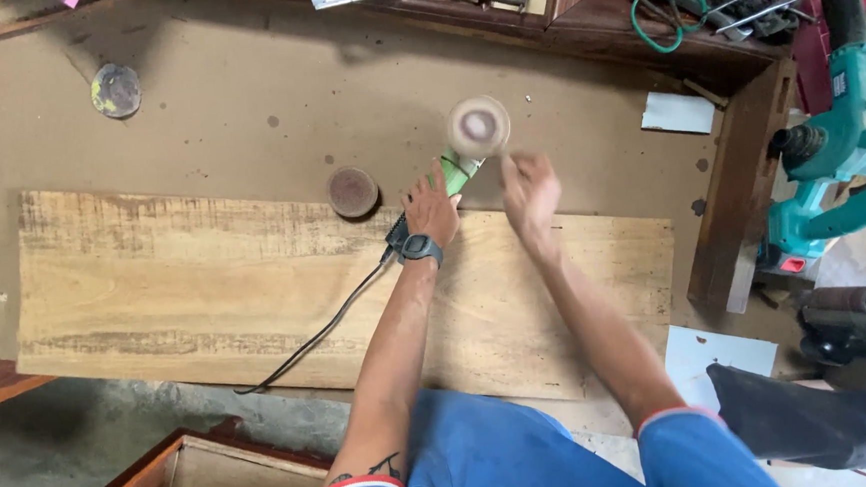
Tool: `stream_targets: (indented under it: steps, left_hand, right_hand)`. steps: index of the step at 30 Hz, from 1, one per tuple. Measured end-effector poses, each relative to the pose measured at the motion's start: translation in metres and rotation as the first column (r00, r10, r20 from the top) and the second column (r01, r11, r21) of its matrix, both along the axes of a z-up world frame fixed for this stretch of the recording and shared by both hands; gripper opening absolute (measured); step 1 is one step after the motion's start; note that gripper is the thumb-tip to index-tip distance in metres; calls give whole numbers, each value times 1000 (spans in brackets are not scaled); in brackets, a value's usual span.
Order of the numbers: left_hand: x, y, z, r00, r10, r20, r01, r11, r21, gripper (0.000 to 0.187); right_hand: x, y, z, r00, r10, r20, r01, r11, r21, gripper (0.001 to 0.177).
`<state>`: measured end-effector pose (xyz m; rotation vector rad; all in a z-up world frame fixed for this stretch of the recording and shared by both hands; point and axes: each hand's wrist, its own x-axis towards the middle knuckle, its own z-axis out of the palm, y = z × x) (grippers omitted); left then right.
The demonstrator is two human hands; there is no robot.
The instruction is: Sanding a large wooden board using a handheld power sander to smooth the surface.
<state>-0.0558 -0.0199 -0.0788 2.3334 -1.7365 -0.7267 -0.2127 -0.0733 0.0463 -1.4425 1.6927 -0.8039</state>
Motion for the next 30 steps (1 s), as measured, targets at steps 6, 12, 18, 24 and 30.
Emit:
stream_targets:
  steps: [6, 12, 18, 24, 30]
  left_hand:
    - [-3, -6, 8, 992, -27, 124, 18, 997, 72, 82]
    - [22, -21, -48, 994, -54, 94, 40, 989, 145, 93]
    - [11, 27, 104, 884, 241, -400, -180, 966, 184, 107]
    - [20, 85, 224, 690, 222, -689, -159, 975, 154, 100]
    - [26, 146, 331, 796, 191, -574, -114, 979, 168, 94]
  right_hand:
    - [-17, 74, -50, 989, -112, 93, 93, 976, 195, 32]
    - [-23, 113, -74, 820, -283, 498, -15, 859, 512, 22]
    - [-16, 105, -38, 270, -508, 818, -315, 757, 573, 52]
    - [62, 75, 75, -50, -534, 844, -280, 819, 502, 55]
    - [81, 112, 80, -94, -480, 872, -310, 847, 432, 53]
